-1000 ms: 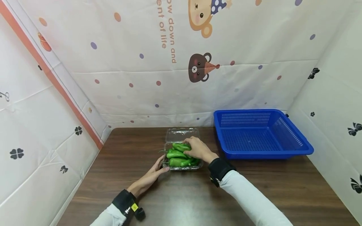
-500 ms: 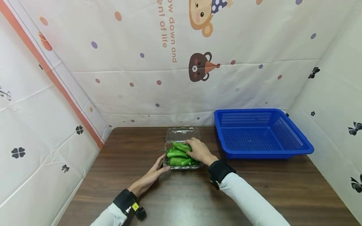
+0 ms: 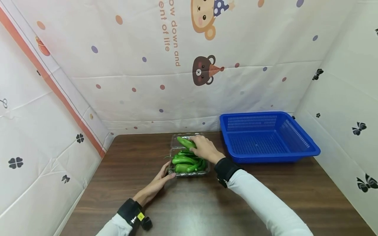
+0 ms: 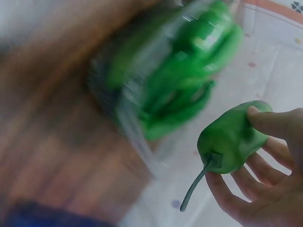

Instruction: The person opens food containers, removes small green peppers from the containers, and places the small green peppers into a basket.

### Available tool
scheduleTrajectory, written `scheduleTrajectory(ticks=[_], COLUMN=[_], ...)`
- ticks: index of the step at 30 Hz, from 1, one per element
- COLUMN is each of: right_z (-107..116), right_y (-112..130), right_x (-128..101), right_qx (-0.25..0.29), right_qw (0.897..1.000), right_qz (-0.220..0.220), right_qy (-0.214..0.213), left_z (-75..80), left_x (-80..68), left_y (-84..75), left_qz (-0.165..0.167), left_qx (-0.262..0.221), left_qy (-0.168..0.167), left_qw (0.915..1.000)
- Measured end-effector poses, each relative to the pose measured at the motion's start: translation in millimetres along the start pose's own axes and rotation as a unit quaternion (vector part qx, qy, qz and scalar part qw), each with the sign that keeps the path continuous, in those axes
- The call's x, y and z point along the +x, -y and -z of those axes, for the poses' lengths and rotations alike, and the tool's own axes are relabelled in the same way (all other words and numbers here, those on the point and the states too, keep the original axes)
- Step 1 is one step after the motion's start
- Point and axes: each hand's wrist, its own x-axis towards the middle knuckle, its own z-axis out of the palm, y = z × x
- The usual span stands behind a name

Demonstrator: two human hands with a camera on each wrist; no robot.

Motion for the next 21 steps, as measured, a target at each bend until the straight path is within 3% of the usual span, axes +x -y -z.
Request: scheduleTrajectory(ticks=[9,21], right_z=[63.9,130.8], right_y=[6.3,-27.7], right_x=[18.5,4.2], right_qx=[-0.015,0.0], right_qw=[0.996,0.984], right_qz=[0.013,-0.079], right_qy=[-0.082,-0.161], left_z=[0.5,-0.7], left_x=[-0.7,-3.6], left_y=[-0.6,-1.8], left_qz=[0.011,0.012], left_qx=[0.005,0.006], left_qy=[-0.001,0.001], left_qw=[0.9999,0.9999])
